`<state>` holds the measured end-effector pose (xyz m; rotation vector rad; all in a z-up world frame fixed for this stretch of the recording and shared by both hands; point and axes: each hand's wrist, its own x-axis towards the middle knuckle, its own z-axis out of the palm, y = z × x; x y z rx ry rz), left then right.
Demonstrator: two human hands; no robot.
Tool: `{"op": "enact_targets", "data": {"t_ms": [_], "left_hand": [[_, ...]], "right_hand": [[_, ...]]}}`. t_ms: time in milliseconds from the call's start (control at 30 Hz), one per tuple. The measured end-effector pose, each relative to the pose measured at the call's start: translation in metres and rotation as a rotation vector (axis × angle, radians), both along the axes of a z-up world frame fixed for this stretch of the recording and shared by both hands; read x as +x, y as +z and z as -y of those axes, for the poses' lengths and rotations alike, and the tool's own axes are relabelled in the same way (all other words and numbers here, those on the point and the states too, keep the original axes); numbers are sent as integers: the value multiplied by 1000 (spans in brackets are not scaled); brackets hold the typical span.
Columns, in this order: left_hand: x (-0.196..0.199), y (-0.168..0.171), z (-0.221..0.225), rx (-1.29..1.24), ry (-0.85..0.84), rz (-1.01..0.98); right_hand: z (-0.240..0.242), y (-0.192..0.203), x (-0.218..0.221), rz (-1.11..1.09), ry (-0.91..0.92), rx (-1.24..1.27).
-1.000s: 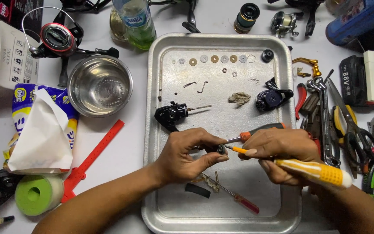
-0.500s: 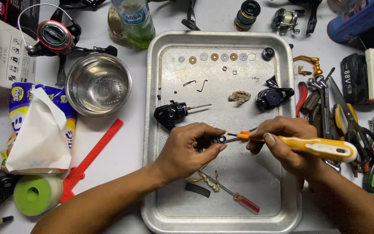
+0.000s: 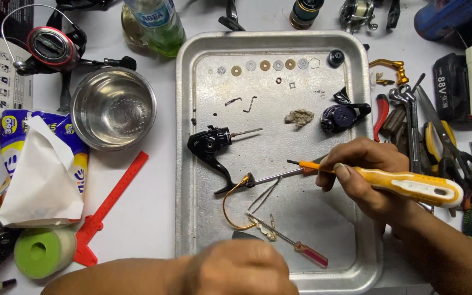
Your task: Disassembling and maintaining a fishing reel by removing small internal components with a screwdriver on a parts tray.
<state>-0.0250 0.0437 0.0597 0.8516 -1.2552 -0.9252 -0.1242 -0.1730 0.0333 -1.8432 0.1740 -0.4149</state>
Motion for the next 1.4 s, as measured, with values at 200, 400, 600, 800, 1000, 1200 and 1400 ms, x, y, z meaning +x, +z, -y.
{"op": "enact_targets", "data": {"t_ms": [200, 400, 600, 800, 1000, 1200, 1400], "left_hand": [[24, -43, 35, 88, 603, 442], [30, -51, 38, 326, 643, 385], [29, -62, 39, 359, 654, 210], [28, -57, 39, 362, 621, 169], [32, -54, 41, 361, 577, 127], [31, -59, 42, 387, 502, -81], [30, -65, 42, 372, 408, -341]], "right_hand": [[1, 1, -2, 52, -20, -78], [-7, 8, 5, 101, 136, -242], [-11, 9, 14, 231, 177, -143], [-6, -5, 10, 196, 119, -91], [-6, -3, 12, 250, 48, -155], [-13, -4, 9, 335, 72, -278], [-18, -4, 8, 423, 119, -278]]}}
